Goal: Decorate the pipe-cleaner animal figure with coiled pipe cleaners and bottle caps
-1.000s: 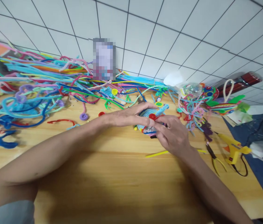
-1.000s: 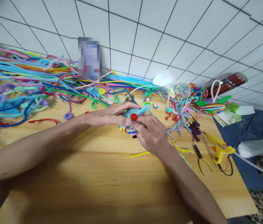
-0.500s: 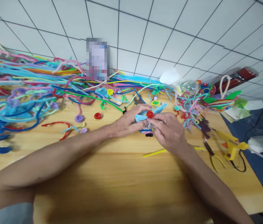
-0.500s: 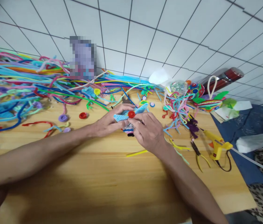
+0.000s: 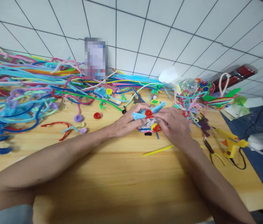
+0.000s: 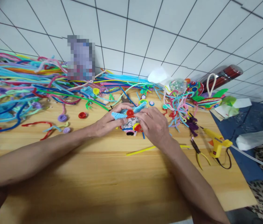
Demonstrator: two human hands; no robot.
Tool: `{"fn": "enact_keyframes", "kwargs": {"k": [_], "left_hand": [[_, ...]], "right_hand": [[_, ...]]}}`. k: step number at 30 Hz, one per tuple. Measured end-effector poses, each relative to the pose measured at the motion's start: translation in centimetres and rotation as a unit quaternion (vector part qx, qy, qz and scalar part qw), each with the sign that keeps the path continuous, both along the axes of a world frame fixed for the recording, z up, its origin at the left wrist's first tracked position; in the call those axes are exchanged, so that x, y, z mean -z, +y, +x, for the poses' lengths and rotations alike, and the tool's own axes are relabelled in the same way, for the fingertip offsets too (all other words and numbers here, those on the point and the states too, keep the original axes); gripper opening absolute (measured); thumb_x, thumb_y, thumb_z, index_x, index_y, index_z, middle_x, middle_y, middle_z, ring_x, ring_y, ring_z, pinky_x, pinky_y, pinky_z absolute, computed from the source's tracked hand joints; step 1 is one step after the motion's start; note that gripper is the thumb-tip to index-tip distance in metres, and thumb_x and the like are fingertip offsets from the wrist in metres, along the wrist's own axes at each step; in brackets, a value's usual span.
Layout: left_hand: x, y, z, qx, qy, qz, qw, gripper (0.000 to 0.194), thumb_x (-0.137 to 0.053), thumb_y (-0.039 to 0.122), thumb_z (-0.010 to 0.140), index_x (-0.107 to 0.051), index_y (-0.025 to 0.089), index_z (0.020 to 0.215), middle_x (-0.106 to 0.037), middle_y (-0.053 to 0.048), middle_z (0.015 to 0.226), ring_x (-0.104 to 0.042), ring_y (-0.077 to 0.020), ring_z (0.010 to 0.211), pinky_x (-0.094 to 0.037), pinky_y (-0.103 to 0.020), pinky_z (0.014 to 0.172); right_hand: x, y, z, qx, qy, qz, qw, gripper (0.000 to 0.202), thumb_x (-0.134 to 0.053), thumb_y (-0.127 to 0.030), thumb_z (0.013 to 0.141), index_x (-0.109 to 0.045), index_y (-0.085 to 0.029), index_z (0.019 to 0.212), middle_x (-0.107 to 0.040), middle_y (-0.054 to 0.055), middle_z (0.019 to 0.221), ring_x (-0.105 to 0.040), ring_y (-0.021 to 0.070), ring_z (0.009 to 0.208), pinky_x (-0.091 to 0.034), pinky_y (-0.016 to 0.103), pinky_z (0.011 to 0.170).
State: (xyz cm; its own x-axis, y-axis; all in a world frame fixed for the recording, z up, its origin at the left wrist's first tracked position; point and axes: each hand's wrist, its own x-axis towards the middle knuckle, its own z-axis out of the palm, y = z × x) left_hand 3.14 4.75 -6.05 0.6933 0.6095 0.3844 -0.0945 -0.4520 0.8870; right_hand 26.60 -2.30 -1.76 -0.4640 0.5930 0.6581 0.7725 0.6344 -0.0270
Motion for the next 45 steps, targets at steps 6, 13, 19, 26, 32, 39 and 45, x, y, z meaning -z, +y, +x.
{"fn": "enact_keyframes", "kwargs": {"k": [6, 13, 19, 26, 32, 39, 45], "left_hand": [[-0.36, -0.12, -0.05, -0.001, 0.009, 0.006, 1.000, 0.039, -0.060, 0.038, 0.104, -0.054, 0.025, 0.140, -0.055, -0.013, 0.156, -0.048, -0.0290, 0.152, -0.035, -0.052, 0.130], [-0.38, -0.20, -0.06, 0.006, 0.003, 0.016, 1.000, 0.037, -0.060, 0.040, 0.104, -0.055, 0.026, 0.139, -0.056, -0.013, 0.155, -0.048, -0.0292, 0.152, -0.036, -0.053, 0.130], [-0.37, -0.18, -0.04, 0.007, 0.004, 0.033, 0.999, 0.036, -0.060, 0.036, 0.104, -0.055, 0.026, 0.138, -0.056, -0.014, 0.154, -0.047, -0.0304, 0.153, -0.036, -0.055, 0.130], [-0.51, -0.23, -0.09, 0.006, 0.011, 0.047, 0.999, 0.036, -0.058, 0.038, 0.104, -0.056, 0.026, 0.138, -0.058, -0.013, 0.152, -0.048, -0.0304, 0.153, -0.038, -0.054, 0.129], [-0.42, -0.48, -0.37, -0.019, 0.024, 0.084, 0.996, 0.052, -0.059, 0.037, 0.104, -0.044, 0.025, 0.152, -0.054, -0.015, 0.158, -0.051, -0.0312, 0.150, -0.042, -0.052, 0.127], [-0.10, -0.31, -0.12, -0.026, -0.003, 0.154, 0.988, 0.031, -0.055, 0.032, 0.107, -0.054, 0.023, 0.136, -0.060, -0.018, 0.149, -0.052, -0.0306, 0.150, -0.045, -0.054, 0.123], [-0.25, -0.33, -0.18, -0.028, 0.014, 0.126, 0.992, 0.033, -0.057, 0.036, 0.105, -0.056, 0.024, 0.136, -0.058, -0.015, 0.154, -0.053, -0.0291, 0.150, -0.045, -0.052, 0.124]], "right_hand": [[-0.01, 0.00, 0.34, -0.017, -0.021, 0.001, 1.000, 0.030, -0.061, -0.004, 0.098, -0.072, -0.026, 0.114, -0.076, 0.005, 0.099, -0.068, 0.0215, 0.092, -0.054, 0.037, 0.083], [-0.34, -0.08, 0.56, -0.024, -0.039, 0.004, 0.999, 0.030, -0.057, -0.005, 0.099, -0.072, -0.025, 0.117, -0.076, 0.006, 0.099, -0.069, 0.0215, 0.093, -0.054, 0.036, 0.083], [-0.58, 0.02, 0.72, -0.016, -0.069, 0.046, 0.996, 0.028, -0.061, -0.005, 0.098, -0.073, -0.028, 0.108, -0.077, 0.003, 0.096, -0.070, 0.0183, 0.089, -0.054, 0.034, 0.082], [-0.50, 0.05, 0.56, -0.015, -0.059, 0.060, 0.996, 0.027, -0.061, -0.007, 0.100, -0.078, -0.028, 0.105, -0.078, 0.003, 0.093, -0.070, 0.0181, 0.087, -0.054, 0.034, 0.081], [-0.46, -0.09, 0.64, -0.020, -0.051, 0.038, 0.998, 0.029, -0.061, -0.008, 0.100, -0.078, -0.029, 0.111, -0.078, 0.004, 0.096, -0.071, 0.0180, 0.091, -0.055, 0.033, 0.083], [-0.42, -0.01, 0.77, -0.025, -0.058, 0.048, 0.997, 0.027, -0.061, -0.007, 0.100, -0.077, -0.026, 0.108, -0.077, 0.004, 0.095, -0.070, 0.0182, 0.090, -0.055, 0.033, 0.082], [-0.14, -0.08, 0.97, -0.018, -0.049, 0.023, 0.998, 0.030, -0.061, -0.007, 0.100, -0.078, -0.028, 0.112, -0.078, 0.004, 0.098, -0.071, 0.0185, 0.093, -0.056, 0.034, 0.084]]}}
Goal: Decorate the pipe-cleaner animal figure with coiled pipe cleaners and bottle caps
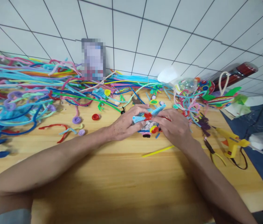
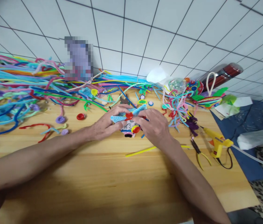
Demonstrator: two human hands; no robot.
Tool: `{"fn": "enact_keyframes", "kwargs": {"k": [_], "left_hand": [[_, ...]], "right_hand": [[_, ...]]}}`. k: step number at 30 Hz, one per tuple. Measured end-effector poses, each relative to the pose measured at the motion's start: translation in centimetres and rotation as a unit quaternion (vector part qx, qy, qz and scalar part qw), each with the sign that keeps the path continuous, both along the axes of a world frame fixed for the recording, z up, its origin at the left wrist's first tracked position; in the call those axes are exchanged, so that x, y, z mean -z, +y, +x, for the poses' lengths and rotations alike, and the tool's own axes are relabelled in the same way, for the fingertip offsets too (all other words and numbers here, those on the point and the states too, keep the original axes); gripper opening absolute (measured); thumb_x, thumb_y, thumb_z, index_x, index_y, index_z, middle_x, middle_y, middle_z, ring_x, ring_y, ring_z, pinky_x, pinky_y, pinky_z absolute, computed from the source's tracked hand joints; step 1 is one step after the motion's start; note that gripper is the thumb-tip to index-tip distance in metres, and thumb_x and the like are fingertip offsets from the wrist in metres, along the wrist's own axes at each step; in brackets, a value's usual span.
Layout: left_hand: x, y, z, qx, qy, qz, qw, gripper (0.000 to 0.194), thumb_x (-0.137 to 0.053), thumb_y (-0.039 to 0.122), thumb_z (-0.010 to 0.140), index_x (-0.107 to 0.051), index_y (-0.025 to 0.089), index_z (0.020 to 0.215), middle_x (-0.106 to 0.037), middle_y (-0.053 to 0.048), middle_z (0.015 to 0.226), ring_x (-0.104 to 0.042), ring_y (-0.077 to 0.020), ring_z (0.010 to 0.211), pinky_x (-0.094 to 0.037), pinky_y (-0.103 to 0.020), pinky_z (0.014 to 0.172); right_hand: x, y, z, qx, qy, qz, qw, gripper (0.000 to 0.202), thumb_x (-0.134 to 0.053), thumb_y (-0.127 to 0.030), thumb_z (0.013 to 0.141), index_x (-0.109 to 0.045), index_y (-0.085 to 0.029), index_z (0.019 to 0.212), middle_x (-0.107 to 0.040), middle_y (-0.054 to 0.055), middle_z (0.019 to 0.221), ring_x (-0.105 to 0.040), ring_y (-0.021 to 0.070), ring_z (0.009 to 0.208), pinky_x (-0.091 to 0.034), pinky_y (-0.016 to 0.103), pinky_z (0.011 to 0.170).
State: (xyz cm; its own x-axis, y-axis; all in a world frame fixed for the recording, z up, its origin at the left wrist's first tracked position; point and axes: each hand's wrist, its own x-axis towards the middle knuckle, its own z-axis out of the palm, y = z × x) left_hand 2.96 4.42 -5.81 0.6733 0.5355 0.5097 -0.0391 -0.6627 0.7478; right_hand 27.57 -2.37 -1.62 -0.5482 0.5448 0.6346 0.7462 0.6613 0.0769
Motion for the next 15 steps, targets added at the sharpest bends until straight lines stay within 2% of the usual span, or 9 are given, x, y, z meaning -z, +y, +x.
{"fn": "enact_keyframes", "kwargs": {"k": [5, 9, 15], "left_hand": [[0.15, 0.05, 0.05, 0.006, -0.008, 0.001, 1.000, 0.033, -0.057, 0.035, 0.106, -0.055, 0.025, 0.137, -0.060, -0.015, 0.152, -0.053, -0.0294, 0.149, -0.044, -0.054, 0.124], [0.37, 0.15, 0.13, 0.008, -0.017, 0.008, 1.000, 0.033, -0.057, 0.034, 0.106, -0.055, 0.025, 0.138, -0.060, -0.016, 0.151, -0.052, -0.0299, 0.151, -0.043, -0.056, 0.125], [0.40, 0.19, 0.14, 0.009, -0.007, 0.000, 1.000, 0.035, -0.056, 0.039, 0.107, -0.056, 0.026, 0.139, -0.060, -0.014, 0.153, -0.052, -0.0290, 0.150, -0.043, -0.054, 0.126]], "right_hand": [[0.08, 0.04, -0.20, 0.010, 0.006, 0.010, 1.000, 0.033, -0.059, -0.006, 0.100, -0.075, -0.030, 0.114, -0.078, 0.003, 0.099, -0.071, 0.0190, 0.094, -0.056, 0.037, 0.086], [0.10, 0.20, -0.54, 0.016, 0.003, 0.027, 1.000, 0.025, -0.060, -0.007, 0.101, -0.072, -0.027, 0.112, -0.078, 0.004, 0.099, -0.071, 0.0199, 0.092, -0.055, 0.038, 0.087], [0.20, 0.12, -1.00, 0.043, 0.034, 0.020, 0.998, 0.024, -0.063, -0.007, 0.099, -0.067, -0.026, 0.114, -0.078, 0.004, 0.099, -0.072, 0.0211, 0.093, -0.056, 0.037, 0.086]]}}
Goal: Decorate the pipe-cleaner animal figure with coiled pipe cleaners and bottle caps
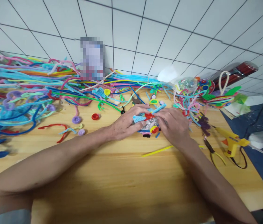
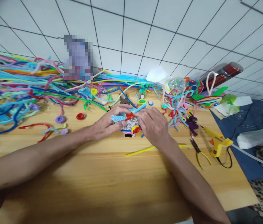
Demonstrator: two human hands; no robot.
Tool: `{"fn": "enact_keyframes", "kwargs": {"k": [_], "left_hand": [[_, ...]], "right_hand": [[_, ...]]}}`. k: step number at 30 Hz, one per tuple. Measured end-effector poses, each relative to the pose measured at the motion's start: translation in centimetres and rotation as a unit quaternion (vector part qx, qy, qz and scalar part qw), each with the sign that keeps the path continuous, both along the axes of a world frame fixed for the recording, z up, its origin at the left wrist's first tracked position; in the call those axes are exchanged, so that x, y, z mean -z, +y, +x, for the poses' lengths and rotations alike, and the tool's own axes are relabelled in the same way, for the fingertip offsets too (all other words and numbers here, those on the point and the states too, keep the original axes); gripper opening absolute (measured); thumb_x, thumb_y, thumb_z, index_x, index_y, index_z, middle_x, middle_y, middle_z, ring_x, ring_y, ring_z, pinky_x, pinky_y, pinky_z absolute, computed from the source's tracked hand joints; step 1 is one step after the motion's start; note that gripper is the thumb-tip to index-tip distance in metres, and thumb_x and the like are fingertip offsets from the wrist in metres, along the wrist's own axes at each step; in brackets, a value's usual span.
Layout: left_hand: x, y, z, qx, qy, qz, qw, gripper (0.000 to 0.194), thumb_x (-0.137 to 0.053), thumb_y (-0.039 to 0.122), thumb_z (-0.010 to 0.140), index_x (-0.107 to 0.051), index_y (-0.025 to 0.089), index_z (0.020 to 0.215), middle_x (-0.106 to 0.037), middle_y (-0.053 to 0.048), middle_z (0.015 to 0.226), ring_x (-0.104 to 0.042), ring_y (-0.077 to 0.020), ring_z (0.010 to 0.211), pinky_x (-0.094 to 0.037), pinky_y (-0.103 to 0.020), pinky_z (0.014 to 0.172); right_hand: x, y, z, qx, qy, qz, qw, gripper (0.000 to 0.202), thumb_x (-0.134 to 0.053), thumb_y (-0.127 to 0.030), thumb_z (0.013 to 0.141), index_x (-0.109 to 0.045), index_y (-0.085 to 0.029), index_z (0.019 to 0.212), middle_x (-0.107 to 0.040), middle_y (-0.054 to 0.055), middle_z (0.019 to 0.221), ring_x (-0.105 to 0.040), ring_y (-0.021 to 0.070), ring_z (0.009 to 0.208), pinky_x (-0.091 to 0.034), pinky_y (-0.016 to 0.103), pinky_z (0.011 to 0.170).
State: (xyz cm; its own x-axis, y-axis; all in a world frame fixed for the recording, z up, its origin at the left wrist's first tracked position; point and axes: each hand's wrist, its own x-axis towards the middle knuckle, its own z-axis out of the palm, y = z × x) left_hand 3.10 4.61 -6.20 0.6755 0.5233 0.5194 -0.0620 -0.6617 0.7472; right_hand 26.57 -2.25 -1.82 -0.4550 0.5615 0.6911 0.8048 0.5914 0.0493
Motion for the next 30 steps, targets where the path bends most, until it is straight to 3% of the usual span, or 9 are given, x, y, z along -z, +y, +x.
{"fn": "enact_keyframes", "kwargs": {"k": [12, 19, 30], "left_hand": [[-0.5, -0.2, 0.0, -0.009, 0.001, 0.043, 0.999, 0.032, -0.056, 0.035, 0.109, -0.055, 0.023, 0.139, -0.061, -0.016, 0.151, -0.054, -0.0275, 0.150, -0.047, -0.050, 0.124], [-0.3, -0.2, 0.0, -0.008, -0.009, 0.071, 0.997, 0.032, -0.055, 0.032, 0.109, -0.055, 0.022, 0.139, -0.062, -0.018, 0.149, -0.055, -0.0277, 0.150, -0.048, -0.050, 0.123], [-0.6, -0.5, 0.0, -0.005, 0.008, 0.046, 0.999, 0.032, -0.057, 0.029, 0.107, -0.057, 0.024, 0.139, -0.061, -0.016, 0.153, -0.053, -0.0282, 0.152, -0.046, -0.053, 0.125]], "right_hand": [[-0.1, -0.4, -0.5, 0.006, 0.022, -0.019, 1.000, 0.023, -0.064, -0.003, 0.095, -0.067, -0.024, 0.106, -0.079, 0.005, 0.096, -0.075, 0.0209, 0.090, -0.058, 0.033, 0.082], [-0.7, -0.6, -1.0, 0.021, 0.030, -0.029, 0.999, 0.012, -0.067, -0.014, 0.098, -0.064, -0.025, 0.098, -0.077, 0.003, 0.087, -0.072, 0.0214, 0.083, -0.055, 0.035, 0.078], [-0.6, -1.0, -1.8, 0.067, 0.044, -0.025, 0.996, 0.010, -0.067, -0.016, 0.100, -0.065, -0.024, 0.094, -0.075, 0.002, 0.083, -0.070, 0.0203, 0.079, -0.052, 0.034, 0.075]]}}
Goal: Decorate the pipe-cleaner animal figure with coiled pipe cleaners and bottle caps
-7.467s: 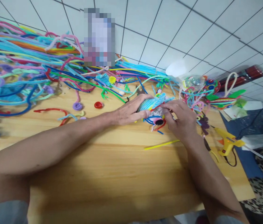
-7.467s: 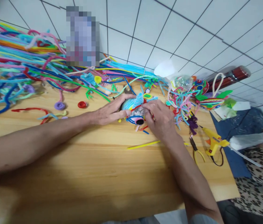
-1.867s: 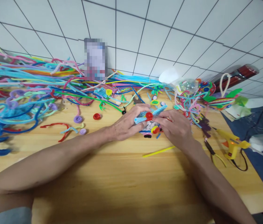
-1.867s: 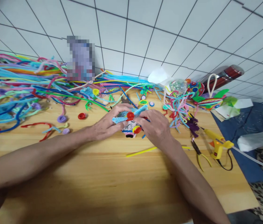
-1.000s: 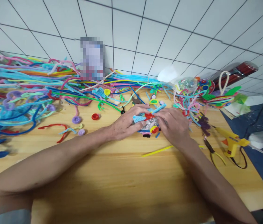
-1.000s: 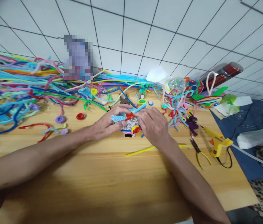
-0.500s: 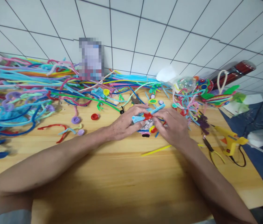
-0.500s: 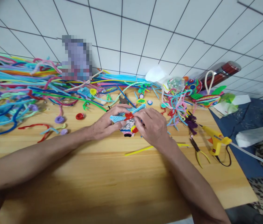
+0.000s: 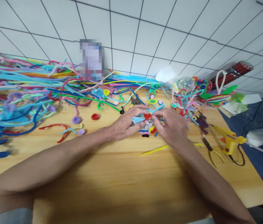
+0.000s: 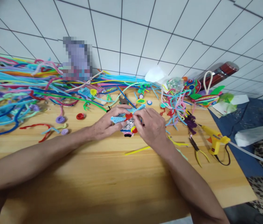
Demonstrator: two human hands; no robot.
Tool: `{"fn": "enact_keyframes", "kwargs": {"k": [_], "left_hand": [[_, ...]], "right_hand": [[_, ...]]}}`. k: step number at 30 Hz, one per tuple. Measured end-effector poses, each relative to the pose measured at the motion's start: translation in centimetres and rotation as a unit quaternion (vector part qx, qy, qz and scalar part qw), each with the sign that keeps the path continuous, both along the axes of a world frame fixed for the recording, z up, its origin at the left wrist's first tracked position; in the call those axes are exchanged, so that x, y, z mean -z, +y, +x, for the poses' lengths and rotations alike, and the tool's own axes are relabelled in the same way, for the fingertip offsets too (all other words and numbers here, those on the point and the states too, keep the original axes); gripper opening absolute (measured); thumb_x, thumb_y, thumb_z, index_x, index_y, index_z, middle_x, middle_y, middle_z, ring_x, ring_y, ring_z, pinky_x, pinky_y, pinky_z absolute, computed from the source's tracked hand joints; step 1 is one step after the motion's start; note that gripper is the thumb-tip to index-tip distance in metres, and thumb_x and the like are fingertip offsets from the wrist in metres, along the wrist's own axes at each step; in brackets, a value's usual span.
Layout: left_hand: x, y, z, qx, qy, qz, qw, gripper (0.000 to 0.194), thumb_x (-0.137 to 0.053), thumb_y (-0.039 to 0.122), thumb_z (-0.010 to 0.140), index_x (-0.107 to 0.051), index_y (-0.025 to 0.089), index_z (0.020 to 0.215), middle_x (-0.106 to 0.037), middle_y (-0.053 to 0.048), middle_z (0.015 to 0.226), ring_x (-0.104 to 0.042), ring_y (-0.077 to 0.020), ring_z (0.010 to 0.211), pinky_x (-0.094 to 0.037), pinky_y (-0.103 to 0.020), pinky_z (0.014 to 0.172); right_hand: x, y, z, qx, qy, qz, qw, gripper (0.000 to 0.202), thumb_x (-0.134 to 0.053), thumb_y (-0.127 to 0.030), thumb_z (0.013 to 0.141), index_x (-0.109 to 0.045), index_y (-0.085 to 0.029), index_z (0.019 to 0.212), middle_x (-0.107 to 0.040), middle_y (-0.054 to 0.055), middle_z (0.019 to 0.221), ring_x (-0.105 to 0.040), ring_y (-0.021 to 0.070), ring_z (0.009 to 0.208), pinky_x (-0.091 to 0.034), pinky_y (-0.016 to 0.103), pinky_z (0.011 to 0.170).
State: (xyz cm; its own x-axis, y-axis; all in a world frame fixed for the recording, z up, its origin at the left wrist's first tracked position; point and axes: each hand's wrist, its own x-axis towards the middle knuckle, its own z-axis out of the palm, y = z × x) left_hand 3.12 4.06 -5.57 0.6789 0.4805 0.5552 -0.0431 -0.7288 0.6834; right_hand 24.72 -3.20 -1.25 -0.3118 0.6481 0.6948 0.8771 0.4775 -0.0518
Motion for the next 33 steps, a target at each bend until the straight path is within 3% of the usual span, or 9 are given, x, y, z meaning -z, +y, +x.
{"fn": "enact_keyframes", "kwargs": {"k": [6, 10, 13, 16, 18, 22, 26, 33], "left_hand": [[0.6, 0.1, 0.1, 0.000, -0.017, 0.005, 1.000, 0.038, -0.061, 0.029, 0.103, -0.055, 0.024, 0.141, -0.061, -0.017, 0.152, -0.055, -0.0301, 0.150, -0.047, -0.055, 0.122], [0.6, 0.2, -0.1, 0.010, -0.019, 0.007, 1.000, 0.047, -0.068, 0.039, 0.099, -0.054, 0.024, 0.141, -0.061, -0.018, 0.151, -0.055, -0.0329, 0.149, -0.047, -0.057, 0.121], [-0.5, 0.5, -0.7, 0.035, -0.009, -0.018, 0.999, 0.052, -0.069, 0.054, 0.098, -0.058, 0.023, 0.138, -0.062, -0.018, 0.150, -0.057, -0.0352, 0.144, -0.048, -0.057, 0.119], [-2.3, 0.7, -1.4, 0.048, 0.013, -0.072, 0.996, 0.054, -0.055, 0.066, 0.103, -0.061, 0.023, 0.135, -0.068, -0.015, 0.142, -0.063, -0.0328, 0.135, -0.050, -0.051, 0.115], [-3.4, 0.7, -1.6, 0.033, 0.033, -0.115, 0.992, 0.052, -0.047, 0.063, 0.107, -0.061, 0.022, 0.135, -0.069, -0.012, 0.137, -0.065, -0.0299, 0.130, -0.051, -0.047, 0.114], [-4.8, 0.3, -1.5, -0.002, 0.107, -0.150, 0.983, 0.048, -0.066, 0.049, 0.099, -0.058, 0.022, 0.138, -0.065, -0.011, 0.145, -0.061, -0.0288, 0.136, -0.049, -0.046, 0.118], [-5.1, -0.1, -1.1, -0.017, 0.120, -0.119, 0.985, 0.041, -0.068, 0.036, 0.094, -0.060, 0.022, 0.132, -0.067, -0.010, 0.138, -0.064, -0.0273, 0.131, -0.053, -0.047, 0.116], [-5.4, -0.9, -1.1, -0.058, 0.107, -0.085, 0.989, 0.035, -0.066, 0.026, 0.091, -0.061, 0.023, 0.125, -0.072, -0.006, 0.130, -0.070, -0.0236, 0.122, -0.058, -0.043, 0.110]], "right_hand": [[0.3, -0.1, -0.4, 0.021, 0.007, 0.012, 1.000, 0.011, -0.067, -0.017, 0.100, -0.065, -0.025, 0.093, -0.076, 0.001, 0.082, -0.070, 0.0206, 0.079, -0.050, 0.035, 0.075], [0.5, -0.2, -0.5, 0.038, 0.005, 0.019, 0.999, 0.011, -0.067, -0.018, 0.100, -0.066, -0.025, 0.091, -0.076, 0.001, 0.080, -0.070, 0.0203, 0.078, -0.050, 0.035, 0.074], [0.5, -0.2, -0.6, 0.045, 0.006, 0.013, 0.999, 0.011, -0.067, -0.019, 0.100, -0.066, -0.025, 0.091, -0.077, 0.001, 0.081, -0.070, 0.0202, 0.079, -0.050, 0.035, 0.074], [0.4, -0.3, -0.8, 0.041, 0.007, 0.017, 0.999, 0.011, -0.067, -0.019, 0.101, -0.066, -0.025, 0.091, -0.077, 0.002, 0.082, -0.071, 0.0208, 0.080, -0.051, 0.035, 0.076], [0.3, -0.4, -1.0, 0.033, 0.004, 0.019, 0.999, 0.011, -0.066, -0.018, 0.101, -0.066, -0.024, 0.092, -0.077, 0.002, 0.083, -0.071, 0.0210, 0.081, -0.052, 0.035, 0.077], [0.0, -0.7, -1.2, 0.019, -0.003, 0.013, 1.000, 0.011, -0.067, -0.017, 0.100, -0.065, -0.024, 0.092, -0.077, 0.002, 0.083, -0.070, 0.0209, 0.080, -0.052, 0.035, 0.077], [0.0, -0.8, -1.3, 0.014, -0.005, 0.016, 1.000, 0.013, -0.068, -0.017, 0.099, -0.064, -0.025, 0.091, -0.077, 0.002, 0.083, -0.069, 0.0213, 0.079, -0.051, 0.035, 0.075], [0.1, -0.9, -1.5, 0.009, 0.001, 0.001, 1.000, 0.013, -0.068, -0.015, 0.098, -0.065, -0.026, 0.092, -0.077, 0.002, 0.085, -0.069, 0.0215, 0.081, -0.051, 0.037, 0.077]]}}
